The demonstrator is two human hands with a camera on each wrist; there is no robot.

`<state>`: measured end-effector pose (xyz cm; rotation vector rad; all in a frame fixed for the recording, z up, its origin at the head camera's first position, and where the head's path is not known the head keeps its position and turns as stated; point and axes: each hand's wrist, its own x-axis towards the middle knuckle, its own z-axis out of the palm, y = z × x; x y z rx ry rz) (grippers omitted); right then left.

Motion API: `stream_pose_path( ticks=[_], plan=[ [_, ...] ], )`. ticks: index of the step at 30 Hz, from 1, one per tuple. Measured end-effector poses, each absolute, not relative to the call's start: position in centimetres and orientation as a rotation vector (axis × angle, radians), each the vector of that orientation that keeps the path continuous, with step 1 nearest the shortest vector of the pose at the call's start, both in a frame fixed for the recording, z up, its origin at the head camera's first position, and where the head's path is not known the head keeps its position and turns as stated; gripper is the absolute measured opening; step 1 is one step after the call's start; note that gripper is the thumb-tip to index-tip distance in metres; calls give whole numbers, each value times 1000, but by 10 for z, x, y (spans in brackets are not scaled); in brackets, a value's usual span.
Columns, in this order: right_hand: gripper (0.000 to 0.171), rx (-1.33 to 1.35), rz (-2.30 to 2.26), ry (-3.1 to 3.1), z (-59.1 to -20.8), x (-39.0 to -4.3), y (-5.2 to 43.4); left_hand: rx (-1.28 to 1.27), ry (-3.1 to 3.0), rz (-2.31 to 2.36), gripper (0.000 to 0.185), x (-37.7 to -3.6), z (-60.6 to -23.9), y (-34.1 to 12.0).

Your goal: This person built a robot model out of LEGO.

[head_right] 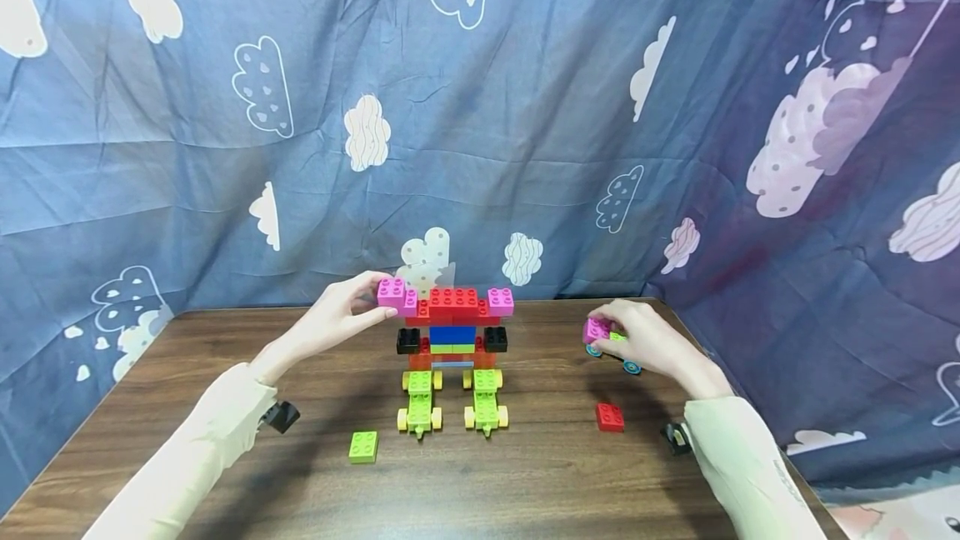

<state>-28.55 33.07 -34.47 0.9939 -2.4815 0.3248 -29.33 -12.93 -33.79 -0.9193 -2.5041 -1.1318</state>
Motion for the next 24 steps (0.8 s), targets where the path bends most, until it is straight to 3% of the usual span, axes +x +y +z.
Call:
stream_pose_path(
  ticks=[16, 24],
  plan=[
    [28, 1070, 389, -2517, -289, -292, 271, -936, -2495, -1120, 43, -295, -338, -130],
    [38, 1046, 456, -2599, -278, -291, 254, -929, -2498, -1133, 41, -293, -337, -130]
  ],
)
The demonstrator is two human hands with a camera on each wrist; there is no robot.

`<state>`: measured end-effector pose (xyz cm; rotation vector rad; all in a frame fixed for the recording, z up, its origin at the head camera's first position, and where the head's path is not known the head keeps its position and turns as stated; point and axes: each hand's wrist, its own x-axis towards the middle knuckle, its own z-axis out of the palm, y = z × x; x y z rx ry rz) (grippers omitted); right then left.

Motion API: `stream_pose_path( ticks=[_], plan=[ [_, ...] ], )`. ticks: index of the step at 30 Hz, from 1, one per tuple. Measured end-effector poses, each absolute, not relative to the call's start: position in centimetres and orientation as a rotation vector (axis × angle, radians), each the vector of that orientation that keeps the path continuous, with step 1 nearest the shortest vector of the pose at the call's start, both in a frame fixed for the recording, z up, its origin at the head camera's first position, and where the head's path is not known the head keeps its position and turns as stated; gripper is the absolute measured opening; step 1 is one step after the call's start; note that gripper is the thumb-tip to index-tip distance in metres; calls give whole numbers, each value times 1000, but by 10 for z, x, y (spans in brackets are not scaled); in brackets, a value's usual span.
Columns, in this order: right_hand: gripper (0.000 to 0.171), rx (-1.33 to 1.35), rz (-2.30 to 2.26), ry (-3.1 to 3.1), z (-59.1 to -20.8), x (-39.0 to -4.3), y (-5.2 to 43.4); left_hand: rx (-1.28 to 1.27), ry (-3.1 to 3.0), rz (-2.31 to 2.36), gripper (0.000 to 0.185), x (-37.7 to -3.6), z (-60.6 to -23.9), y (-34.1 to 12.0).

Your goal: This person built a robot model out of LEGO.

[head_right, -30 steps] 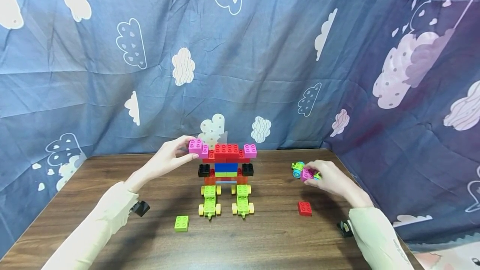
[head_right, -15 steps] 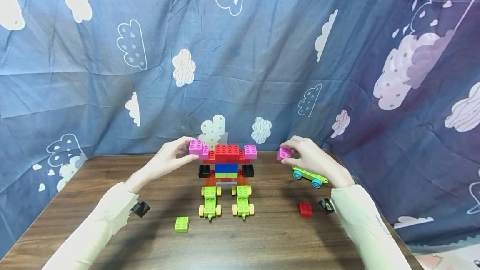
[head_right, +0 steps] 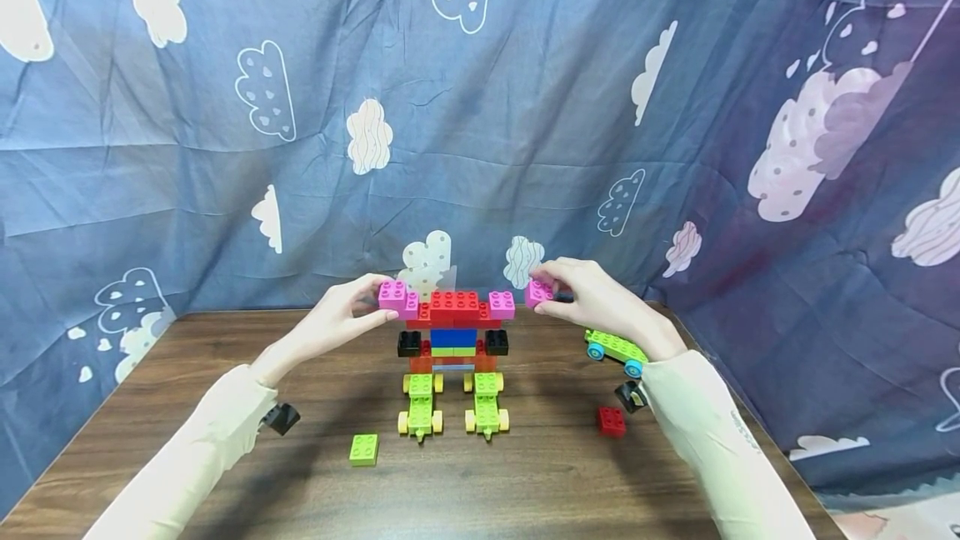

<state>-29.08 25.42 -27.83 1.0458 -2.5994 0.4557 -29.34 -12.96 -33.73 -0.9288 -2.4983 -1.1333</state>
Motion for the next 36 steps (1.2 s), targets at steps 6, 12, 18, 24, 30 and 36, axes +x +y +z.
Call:
stream_pose_path(
  ticks=[6, 12, 18, 24, 30, 36],
  plan=[
    [31, 1088, 471, -2568, -276, -293, 245, -932, -2486, -1108, 42, -294, -338, -129],
    [32, 1112, 470, -2568, -277, -297, 237, -922, -2502, -1120, 41, -293, -337, -129],
    [34, 1118, 452, -2571, -279, -299, 233, -925, -2504, -1133, 41, -294, -338, -129],
    [35, 1129, 458, -2546, -279, -300, 231, -919, -2499, -1118, 41, -295, -338, -129],
    [34, 1127, 468, -2541, -280, -301, 231, -930, -2510, -1119, 41, -295, -335, -129],
    [33, 1144, 483, -2545, -281, -303, 230, -936, -2538, -1097, 45, -294, -324, -127]
  ],
)
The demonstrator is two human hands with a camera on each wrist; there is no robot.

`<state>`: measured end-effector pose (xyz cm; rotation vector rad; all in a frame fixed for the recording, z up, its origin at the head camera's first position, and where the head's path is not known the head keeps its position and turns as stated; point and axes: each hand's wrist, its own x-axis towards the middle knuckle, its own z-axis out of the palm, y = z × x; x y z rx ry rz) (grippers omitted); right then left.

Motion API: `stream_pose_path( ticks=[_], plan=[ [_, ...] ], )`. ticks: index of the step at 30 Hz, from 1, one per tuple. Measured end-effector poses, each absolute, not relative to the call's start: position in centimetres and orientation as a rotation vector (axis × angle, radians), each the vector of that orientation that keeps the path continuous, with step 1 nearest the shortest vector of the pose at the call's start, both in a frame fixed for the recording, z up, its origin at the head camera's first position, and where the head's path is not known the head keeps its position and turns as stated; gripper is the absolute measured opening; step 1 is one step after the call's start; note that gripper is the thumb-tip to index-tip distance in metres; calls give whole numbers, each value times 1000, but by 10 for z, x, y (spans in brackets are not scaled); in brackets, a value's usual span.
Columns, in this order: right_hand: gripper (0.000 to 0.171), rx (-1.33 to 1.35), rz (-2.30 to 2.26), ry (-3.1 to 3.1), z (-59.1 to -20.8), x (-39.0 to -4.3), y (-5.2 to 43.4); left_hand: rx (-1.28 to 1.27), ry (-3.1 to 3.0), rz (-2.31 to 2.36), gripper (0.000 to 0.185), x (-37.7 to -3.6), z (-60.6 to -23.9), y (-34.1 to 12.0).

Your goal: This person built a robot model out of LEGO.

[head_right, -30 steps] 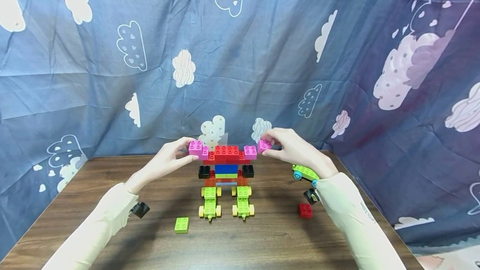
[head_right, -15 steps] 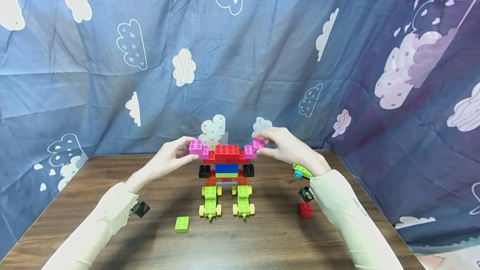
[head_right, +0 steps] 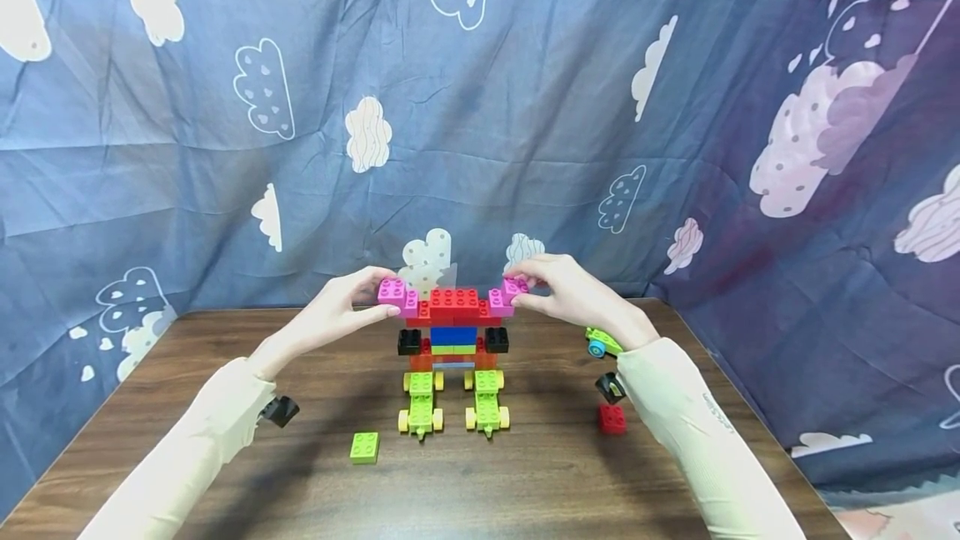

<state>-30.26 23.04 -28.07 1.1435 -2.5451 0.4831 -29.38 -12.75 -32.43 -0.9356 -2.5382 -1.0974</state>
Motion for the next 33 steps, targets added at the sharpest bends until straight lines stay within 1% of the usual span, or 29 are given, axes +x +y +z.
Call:
stream_pose_path(
  ticks=[7, 11, 15, 20, 24, 33],
  plan=[
    [35, 1154, 473, -2555, -280, -301, 229, -1004, -2514, -991, 36, -294, -293, -103],
    [35, 1161, 453, -2550, -280, -300, 229, -1089, -2480, -843, 36, -294, -275, -77],
    [36, 1168, 438, -2537, -281, -300, 229, -1095, -2536, -709, 37, -292, -265, -48],
    [39, 1197, 440, -2527, -281, -297, 230, -1050, -2689, -623, 39, -292, -269, -20],
    [38, 1217, 442, -2511, -281, -297, 230, -1001, -2768, -485, 41, -293, -276, -6],
    [33, 1193, 416, -2487, -281, -299, 230, -991, -2777, -472, 31, -299, -287, 8]
  ],
)
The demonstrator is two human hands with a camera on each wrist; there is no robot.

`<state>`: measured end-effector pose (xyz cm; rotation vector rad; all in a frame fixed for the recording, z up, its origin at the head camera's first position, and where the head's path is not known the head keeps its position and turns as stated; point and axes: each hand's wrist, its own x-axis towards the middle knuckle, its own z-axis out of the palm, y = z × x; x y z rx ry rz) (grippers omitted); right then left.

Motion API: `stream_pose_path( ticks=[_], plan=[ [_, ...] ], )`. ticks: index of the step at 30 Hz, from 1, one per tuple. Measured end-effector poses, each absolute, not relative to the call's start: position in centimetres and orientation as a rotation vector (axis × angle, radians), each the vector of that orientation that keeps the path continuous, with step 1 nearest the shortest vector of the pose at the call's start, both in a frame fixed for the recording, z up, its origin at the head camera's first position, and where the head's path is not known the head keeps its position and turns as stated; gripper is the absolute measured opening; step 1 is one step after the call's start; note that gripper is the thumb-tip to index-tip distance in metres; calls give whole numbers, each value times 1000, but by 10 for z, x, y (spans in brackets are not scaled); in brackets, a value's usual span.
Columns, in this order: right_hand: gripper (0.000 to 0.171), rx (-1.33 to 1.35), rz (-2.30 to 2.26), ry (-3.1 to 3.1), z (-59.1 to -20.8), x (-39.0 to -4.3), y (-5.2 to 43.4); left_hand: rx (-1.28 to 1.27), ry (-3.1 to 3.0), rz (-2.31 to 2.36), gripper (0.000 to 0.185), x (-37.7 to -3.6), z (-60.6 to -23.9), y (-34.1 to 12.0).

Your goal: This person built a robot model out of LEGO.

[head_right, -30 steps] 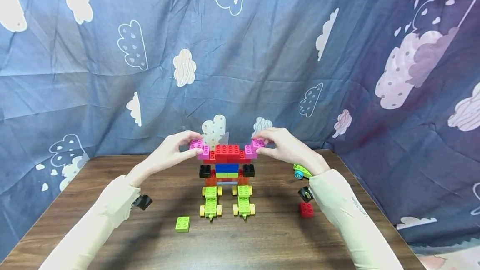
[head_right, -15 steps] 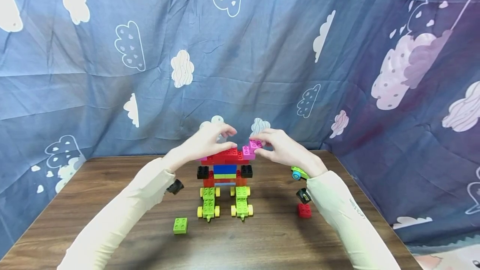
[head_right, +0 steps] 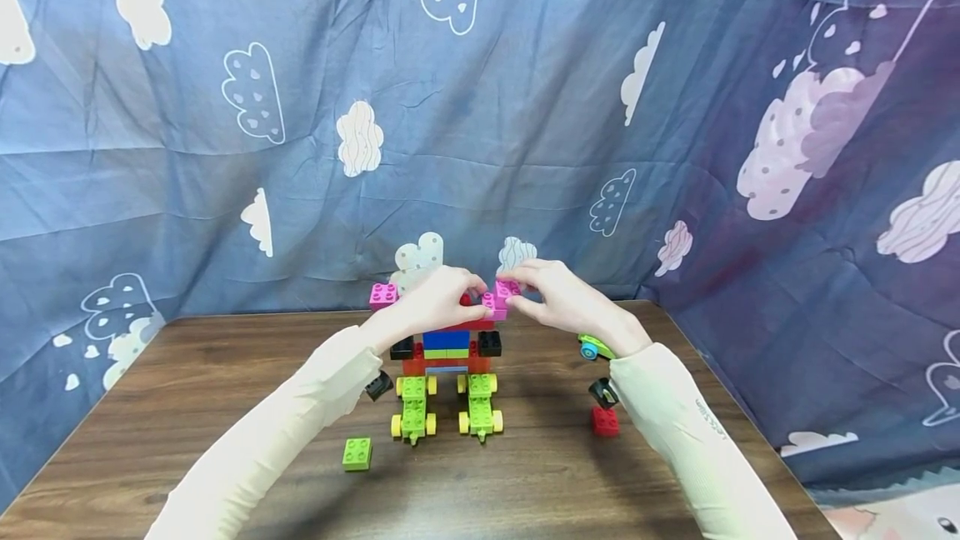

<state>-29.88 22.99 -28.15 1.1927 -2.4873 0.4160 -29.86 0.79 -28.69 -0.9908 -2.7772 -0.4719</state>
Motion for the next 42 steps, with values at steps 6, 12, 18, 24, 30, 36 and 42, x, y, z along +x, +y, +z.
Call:
stream_pose_path(
  ticks=[6, 12, 18, 24, 30, 36, 42],
  plan=[
    [30, 1182, 420, -2514, -277, -297, 228, -1011, -2757, -525, 28, -302, -292, 7],
    [31, 1196, 399, -2544, -274, -298, 229, -1012, -2769, -563, 28, -302, -293, 6],
    [31, 1211, 403, -2569, -272, -299, 229, -1008, -2772, -569, 29, -302, -294, 6],
    [33, 1249, 383, -2587, -268, -300, 227, -1002, -2777, -605, 28, -302, -293, 4],
    [31, 1238, 410, -2600, -268, -299, 225, -1001, -2772, -626, 28, -301, -295, 4],
    [31, 1252, 410, -2568, -269, -300, 225, -1000, -2763, -617, 28, -301, -295, 4],
    [29, 1252, 399, -2552, -270, -300, 222, -992, -2770, -605, 28, -301, -295, 4]
  ],
)
